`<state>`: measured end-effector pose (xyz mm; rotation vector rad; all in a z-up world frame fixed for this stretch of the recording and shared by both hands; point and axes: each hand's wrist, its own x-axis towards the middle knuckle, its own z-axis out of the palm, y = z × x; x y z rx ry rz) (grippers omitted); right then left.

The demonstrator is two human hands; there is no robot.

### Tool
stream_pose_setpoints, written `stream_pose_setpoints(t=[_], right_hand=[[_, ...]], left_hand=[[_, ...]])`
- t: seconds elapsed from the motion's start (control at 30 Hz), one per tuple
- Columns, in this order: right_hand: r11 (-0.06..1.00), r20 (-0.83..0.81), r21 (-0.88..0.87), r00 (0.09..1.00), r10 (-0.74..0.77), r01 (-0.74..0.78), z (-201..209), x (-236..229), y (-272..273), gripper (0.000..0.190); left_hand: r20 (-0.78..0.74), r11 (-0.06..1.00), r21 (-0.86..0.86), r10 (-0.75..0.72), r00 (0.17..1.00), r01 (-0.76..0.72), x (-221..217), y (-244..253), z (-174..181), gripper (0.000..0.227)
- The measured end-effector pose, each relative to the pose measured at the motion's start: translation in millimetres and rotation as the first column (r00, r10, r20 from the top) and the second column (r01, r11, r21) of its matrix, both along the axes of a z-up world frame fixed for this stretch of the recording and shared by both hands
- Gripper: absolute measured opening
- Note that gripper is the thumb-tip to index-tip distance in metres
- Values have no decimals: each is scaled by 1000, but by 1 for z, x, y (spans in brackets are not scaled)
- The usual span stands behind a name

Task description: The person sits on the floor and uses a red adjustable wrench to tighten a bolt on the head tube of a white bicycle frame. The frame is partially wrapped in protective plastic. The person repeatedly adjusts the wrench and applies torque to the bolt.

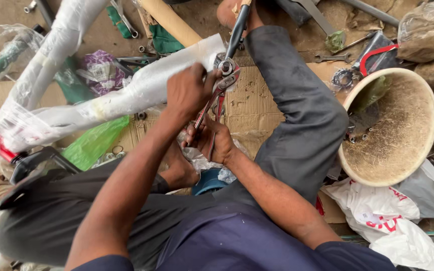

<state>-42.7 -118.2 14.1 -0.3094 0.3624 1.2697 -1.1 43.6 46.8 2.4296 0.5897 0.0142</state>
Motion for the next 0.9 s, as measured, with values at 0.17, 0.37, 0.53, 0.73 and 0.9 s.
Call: stream_pose_setpoints(t=[0.17, 0.37, 0.53, 0.73, 0.9], right_hand=[[998, 56, -47, 998, 33, -30, -1, 0, -3, 51], [1000, 56, 1, 998, 23, -23, -4, 0, -6, 52], [999, 49, -7, 998, 35, -35, -3, 1, -6, 51], [999, 71, -30, 997, 41, -39, -2, 2, -7, 53], [998, 116, -59, 992, 39, -33, 2, 2, -7, 55]], left_hand=[[-36, 745, 417, -559, 828, 521, 63, 3, 21, 39], [-530, 323, 490, -628, 571, 810, 88, -1, 26, 35], [-503, 571, 294, -590, 632, 767, 91, 1, 23, 34], [-388, 782, 137, -522, 760, 608, 94, 8, 14, 30], [-467, 730, 143, -546, 696, 669, 101, 9, -3, 28]])
